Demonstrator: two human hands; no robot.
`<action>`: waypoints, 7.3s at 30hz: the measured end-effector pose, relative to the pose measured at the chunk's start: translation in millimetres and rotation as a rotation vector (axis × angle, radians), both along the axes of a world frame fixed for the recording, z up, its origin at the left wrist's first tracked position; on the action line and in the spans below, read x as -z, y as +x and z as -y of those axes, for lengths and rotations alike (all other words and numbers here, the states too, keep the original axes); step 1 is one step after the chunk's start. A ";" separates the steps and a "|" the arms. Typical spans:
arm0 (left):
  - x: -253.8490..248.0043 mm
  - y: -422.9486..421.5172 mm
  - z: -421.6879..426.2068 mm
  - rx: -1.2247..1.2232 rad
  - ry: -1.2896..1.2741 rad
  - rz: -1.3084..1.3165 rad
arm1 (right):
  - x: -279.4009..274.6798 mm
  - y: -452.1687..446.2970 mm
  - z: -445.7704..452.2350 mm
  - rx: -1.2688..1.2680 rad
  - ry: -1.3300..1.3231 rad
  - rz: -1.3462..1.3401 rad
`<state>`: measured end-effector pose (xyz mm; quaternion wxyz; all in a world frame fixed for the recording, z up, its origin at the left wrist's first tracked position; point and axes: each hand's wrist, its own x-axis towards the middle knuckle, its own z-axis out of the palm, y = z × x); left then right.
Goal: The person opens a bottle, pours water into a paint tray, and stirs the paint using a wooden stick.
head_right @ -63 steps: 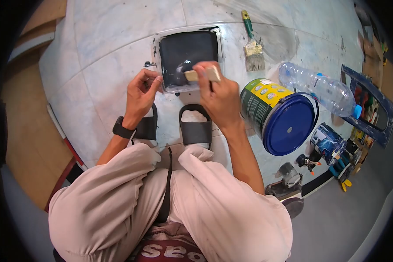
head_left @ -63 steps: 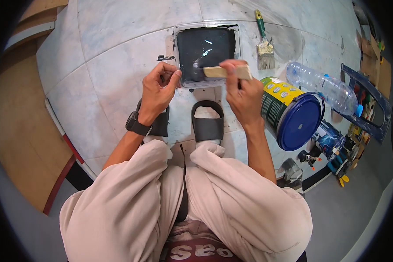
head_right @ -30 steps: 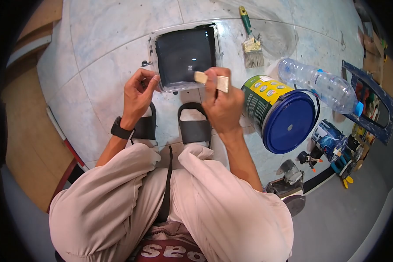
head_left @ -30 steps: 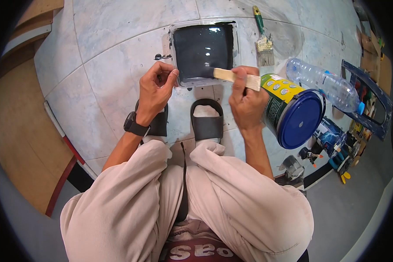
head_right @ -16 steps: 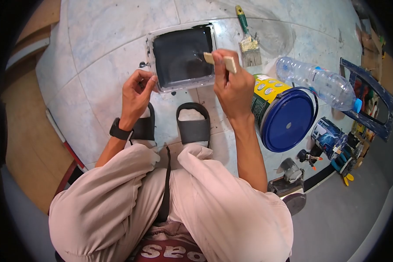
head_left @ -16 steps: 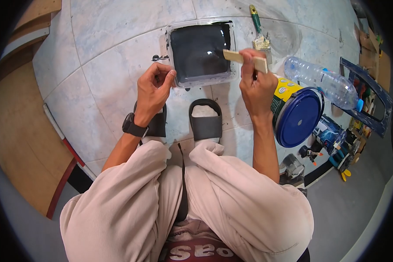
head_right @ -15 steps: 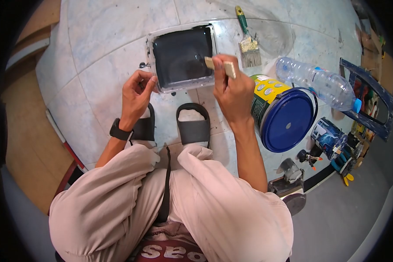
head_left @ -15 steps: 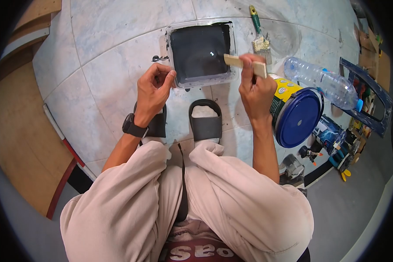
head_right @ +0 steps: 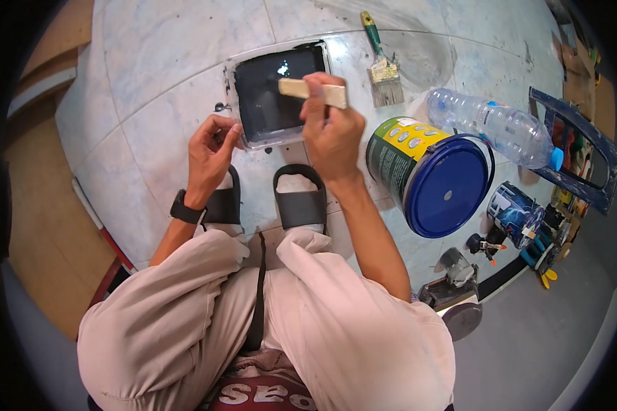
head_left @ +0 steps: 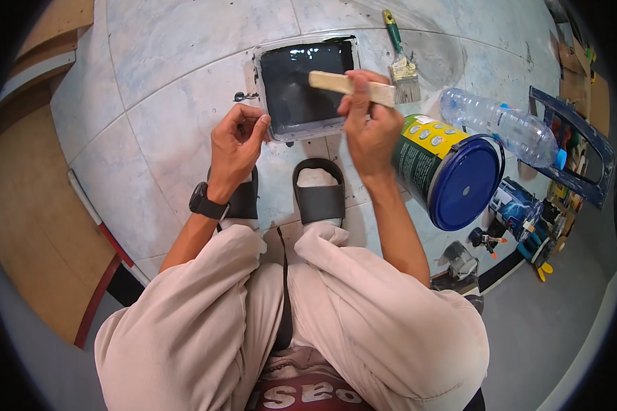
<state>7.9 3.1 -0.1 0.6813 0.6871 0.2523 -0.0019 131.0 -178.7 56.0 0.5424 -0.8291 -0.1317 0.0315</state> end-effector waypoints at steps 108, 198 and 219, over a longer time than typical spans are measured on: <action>3.5 -1.5 -1.6 0.017 -0.011 0.023 | -13.5 45.4 -12.7 -0.275 -0.040 -0.190; -0.5 1.5 0.7 0.008 -0.035 0.041 | -24.1 27.7 20.8 -0.362 -0.269 0.309; 1.4 1.9 3.1 -0.033 -0.038 0.075 | 23.0 3.5 26.7 0.115 0.234 -0.413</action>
